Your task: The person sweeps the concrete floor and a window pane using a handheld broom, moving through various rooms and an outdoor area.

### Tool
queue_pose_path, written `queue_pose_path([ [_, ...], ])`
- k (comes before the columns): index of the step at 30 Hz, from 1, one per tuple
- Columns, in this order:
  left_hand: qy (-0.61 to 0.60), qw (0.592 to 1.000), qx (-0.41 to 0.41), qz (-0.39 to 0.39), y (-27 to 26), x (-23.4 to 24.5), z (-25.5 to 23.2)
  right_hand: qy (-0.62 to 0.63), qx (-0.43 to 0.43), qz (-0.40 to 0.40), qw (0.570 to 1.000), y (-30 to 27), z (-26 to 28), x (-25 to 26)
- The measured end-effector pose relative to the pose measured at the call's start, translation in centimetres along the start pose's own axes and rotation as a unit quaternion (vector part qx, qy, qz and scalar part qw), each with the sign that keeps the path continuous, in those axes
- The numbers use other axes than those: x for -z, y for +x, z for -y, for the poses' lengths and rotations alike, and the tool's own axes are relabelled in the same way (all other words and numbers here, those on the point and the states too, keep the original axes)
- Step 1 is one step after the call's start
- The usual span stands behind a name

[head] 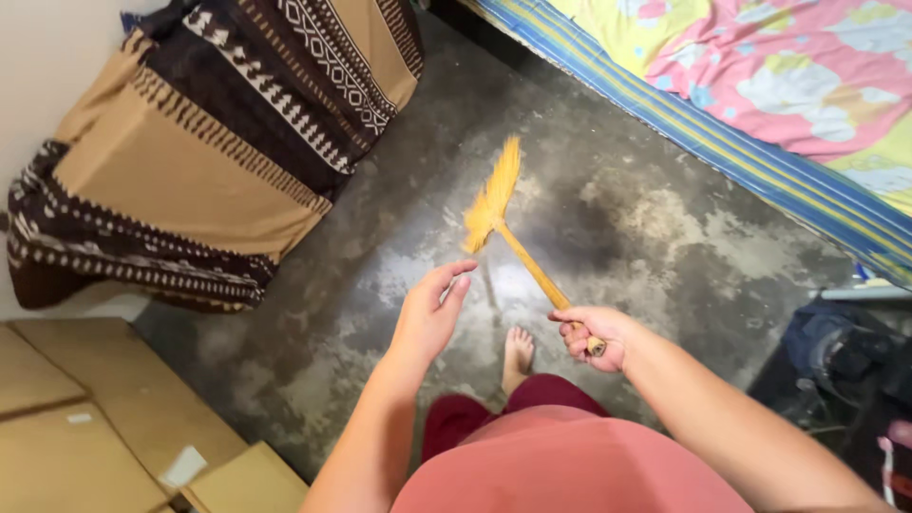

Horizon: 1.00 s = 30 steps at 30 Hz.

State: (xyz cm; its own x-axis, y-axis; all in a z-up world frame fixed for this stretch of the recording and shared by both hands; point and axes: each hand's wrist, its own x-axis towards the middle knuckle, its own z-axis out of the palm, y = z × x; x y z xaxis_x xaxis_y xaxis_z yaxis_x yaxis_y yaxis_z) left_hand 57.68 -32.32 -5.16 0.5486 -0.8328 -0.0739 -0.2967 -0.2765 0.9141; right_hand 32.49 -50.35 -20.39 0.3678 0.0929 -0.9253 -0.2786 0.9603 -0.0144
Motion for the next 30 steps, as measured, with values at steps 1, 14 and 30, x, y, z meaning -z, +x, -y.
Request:
queue_pose_path([
  [1,-0.004,1.000,-0.008,-0.003,1.9,0.8,0.3,-0.023,0.000,-0.029,0.999,1.0,1.3,-1.2],
  [14,-0.043,0.996,-0.030,0.078,30.9,11.5,5.7,-0.007,0.043,-0.075,0.996,7.0,18.9,-21.8],
  [30,0.070,0.975,-0.080,0.195,61.9,9.0,6.5,-0.087,0.125,-0.070,0.986,22.4,44.4,-37.7],
])
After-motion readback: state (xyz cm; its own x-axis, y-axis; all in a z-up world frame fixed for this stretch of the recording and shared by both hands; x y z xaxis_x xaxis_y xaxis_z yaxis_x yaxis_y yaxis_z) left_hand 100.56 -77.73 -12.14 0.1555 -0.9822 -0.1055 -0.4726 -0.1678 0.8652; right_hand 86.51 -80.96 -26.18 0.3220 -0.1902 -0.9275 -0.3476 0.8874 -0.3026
